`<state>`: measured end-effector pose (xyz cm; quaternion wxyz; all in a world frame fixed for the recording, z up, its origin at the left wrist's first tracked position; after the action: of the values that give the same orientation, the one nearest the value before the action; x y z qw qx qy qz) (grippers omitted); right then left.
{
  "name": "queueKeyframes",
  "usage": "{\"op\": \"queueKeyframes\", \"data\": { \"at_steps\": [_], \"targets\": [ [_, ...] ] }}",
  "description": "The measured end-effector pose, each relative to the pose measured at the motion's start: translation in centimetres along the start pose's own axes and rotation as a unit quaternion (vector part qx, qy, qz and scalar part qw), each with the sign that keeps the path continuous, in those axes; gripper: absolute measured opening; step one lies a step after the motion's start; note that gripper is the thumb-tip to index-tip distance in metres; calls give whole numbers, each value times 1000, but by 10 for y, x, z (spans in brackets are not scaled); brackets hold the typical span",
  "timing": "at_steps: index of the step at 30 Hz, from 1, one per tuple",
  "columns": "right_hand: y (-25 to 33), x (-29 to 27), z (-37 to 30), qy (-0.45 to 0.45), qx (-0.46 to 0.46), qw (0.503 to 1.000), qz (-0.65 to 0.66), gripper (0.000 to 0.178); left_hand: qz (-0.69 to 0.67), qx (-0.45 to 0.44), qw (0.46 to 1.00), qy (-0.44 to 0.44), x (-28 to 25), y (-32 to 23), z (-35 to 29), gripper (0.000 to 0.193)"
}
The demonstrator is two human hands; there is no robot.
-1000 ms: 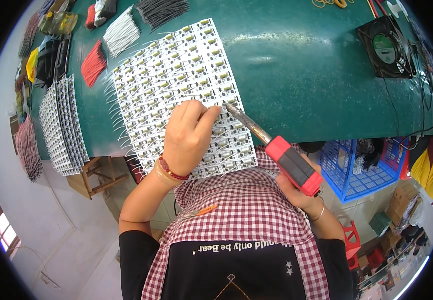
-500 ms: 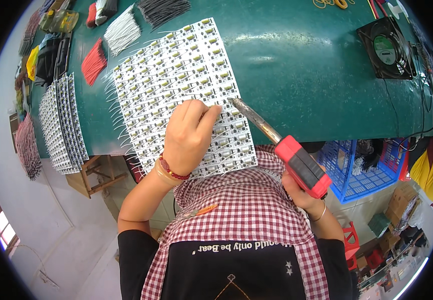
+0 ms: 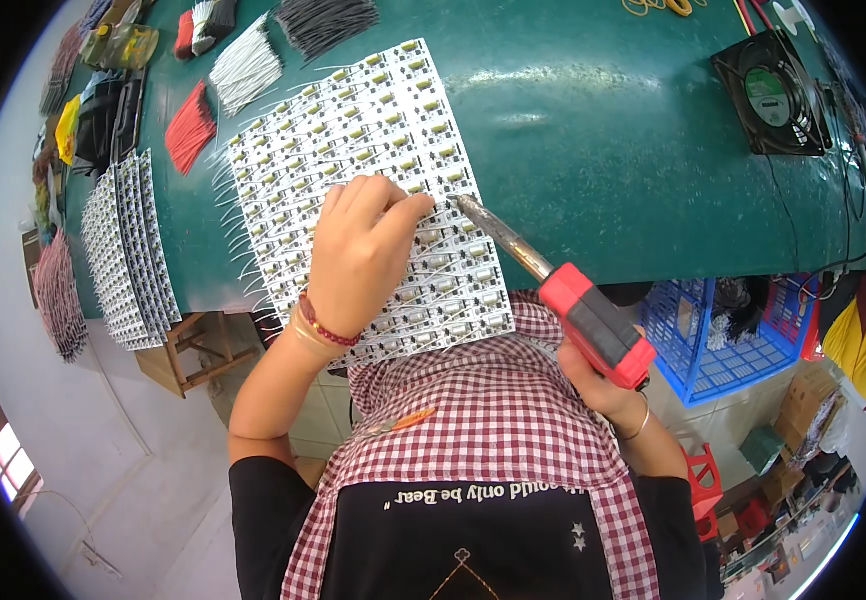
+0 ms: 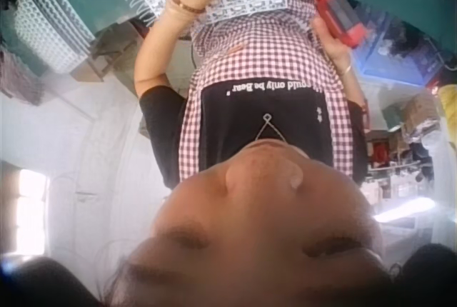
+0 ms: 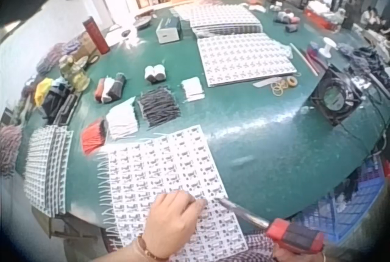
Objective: The person uses a red heat gun to apply heat to a white LED strip panel on a green workbench. They repeatedly move the heat gun across the surface of the panel, focusing on specific areas while holding the panel steady with their left hand. The task involves heating the strip, likely to activate adhesive or secure components, and continues throughout the clip.
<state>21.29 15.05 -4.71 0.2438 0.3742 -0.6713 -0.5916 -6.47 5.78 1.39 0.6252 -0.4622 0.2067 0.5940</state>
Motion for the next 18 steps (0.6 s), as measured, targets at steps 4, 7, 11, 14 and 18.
{"op": "queueKeyframes", "data": {
  "at_steps": [4,7,11,14,18],
  "targets": [
    [-9,-1,-2,-30,27,999,-10,14,-33,-12,999,11,9,6,-1,20],
    [-17,-3,-4,-42,36,998,-23,20,-34,-12,999,11,10,4,0,19],
    [0,4,3,-8,3,999,-51,22,-31,-5,999,22,7,2,2,18],
    [1,4,1,-15,2,998,-61,22,-27,0,999,27,9,2,1,19],
    [-10,-4,-9,-44,29,997,-57,20,-21,3,999,32,8,1,3,21]
  ]
}}
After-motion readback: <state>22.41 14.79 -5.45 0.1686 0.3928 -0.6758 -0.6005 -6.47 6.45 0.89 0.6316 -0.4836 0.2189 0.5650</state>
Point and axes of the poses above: each hand's wrist, its own z-axis towards the middle knuckle, its own x-axis out of the palm, y = z × x, the point moved 4 cm from there along z, towards the middle knuckle, and after that the axes turned 9 degrees about -y, right-handed, at the moved point
